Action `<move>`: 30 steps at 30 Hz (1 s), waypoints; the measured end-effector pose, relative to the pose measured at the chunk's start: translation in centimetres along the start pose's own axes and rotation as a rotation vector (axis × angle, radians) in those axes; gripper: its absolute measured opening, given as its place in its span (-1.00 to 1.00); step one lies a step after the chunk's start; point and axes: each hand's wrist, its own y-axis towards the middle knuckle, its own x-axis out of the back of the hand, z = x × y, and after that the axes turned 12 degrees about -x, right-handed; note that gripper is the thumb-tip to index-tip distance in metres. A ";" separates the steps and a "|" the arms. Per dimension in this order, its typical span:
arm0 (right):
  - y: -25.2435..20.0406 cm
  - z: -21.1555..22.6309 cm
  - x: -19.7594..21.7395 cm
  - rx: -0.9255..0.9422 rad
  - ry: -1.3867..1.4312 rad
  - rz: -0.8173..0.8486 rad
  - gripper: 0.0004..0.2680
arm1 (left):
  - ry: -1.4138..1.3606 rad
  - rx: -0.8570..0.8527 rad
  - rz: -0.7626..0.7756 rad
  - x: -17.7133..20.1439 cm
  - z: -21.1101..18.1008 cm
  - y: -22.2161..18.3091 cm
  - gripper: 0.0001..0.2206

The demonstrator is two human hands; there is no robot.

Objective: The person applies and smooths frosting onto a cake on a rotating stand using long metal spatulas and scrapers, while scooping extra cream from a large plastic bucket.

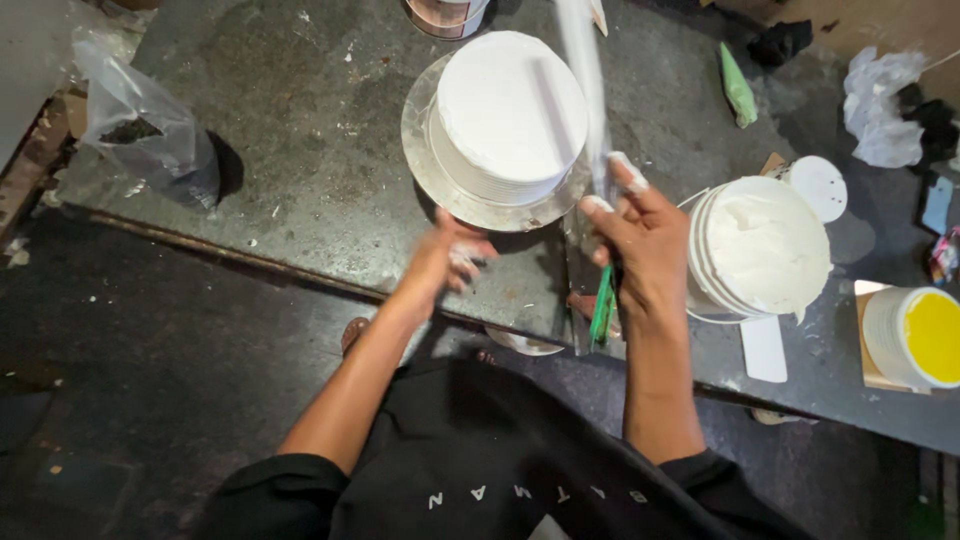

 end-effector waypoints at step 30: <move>-6.3 -6.3 5.3 -0.149 0.519 -0.157 -0.56 | 0.501 -0.262 0.449 -8.0 -1.5 -5.0 -0.43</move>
